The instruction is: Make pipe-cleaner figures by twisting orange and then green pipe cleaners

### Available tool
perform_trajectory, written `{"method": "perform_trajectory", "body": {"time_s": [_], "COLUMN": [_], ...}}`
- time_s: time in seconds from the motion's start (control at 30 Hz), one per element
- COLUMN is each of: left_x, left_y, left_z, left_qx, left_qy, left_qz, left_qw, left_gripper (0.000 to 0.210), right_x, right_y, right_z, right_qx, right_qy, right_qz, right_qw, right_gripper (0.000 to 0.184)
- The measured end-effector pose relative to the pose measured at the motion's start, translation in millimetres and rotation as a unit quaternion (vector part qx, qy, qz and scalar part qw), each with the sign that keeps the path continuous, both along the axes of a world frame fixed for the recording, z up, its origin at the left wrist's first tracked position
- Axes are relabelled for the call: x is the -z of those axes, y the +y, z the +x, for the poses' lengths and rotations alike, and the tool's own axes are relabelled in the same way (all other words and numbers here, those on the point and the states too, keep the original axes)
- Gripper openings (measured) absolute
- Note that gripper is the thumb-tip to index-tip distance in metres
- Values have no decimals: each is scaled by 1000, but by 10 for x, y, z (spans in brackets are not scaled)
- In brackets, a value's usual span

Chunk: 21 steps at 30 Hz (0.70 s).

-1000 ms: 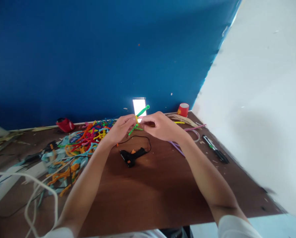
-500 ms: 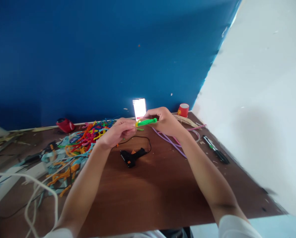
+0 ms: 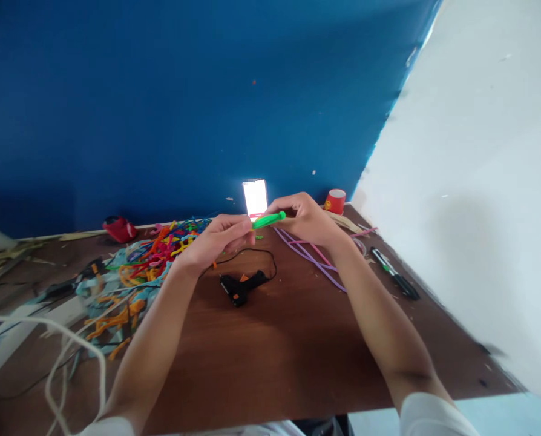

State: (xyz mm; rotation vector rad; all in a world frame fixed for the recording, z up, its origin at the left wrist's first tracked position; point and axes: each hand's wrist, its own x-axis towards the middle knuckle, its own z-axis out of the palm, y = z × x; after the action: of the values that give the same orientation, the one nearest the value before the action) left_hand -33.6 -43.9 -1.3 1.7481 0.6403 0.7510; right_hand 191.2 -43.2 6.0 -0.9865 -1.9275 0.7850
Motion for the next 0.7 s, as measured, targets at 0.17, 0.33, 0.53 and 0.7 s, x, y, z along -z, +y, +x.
{"method": "perform_trajectory", "body": {"time_s": [0.17,0.33,0.53,0.7], "left_x": [-44,10,48,102], "left_y": [-25,30,78,29], "left_z": [-7,21,57,135], "left_qx": [-6,-75,-163,-120], "left_qy": [79,159,41,-117], "left_qz": [82,203,195,55], "left_qw": [993,963,966,984], "left_gripper": [38,34,38,43], "right_x": [-53,-99,-147,-137], "right_y": [-51,-138,-275,-226], "right_z": [-1,-30,-172,-184], "right_qx": [-5,4,-7,-26], "right_qy": [47,-36,-91,-95], "right_qz": [-52,-19,6,-23], "right_qw": [998,999,996,995], "right_gripper": [30,30,30,32]}}
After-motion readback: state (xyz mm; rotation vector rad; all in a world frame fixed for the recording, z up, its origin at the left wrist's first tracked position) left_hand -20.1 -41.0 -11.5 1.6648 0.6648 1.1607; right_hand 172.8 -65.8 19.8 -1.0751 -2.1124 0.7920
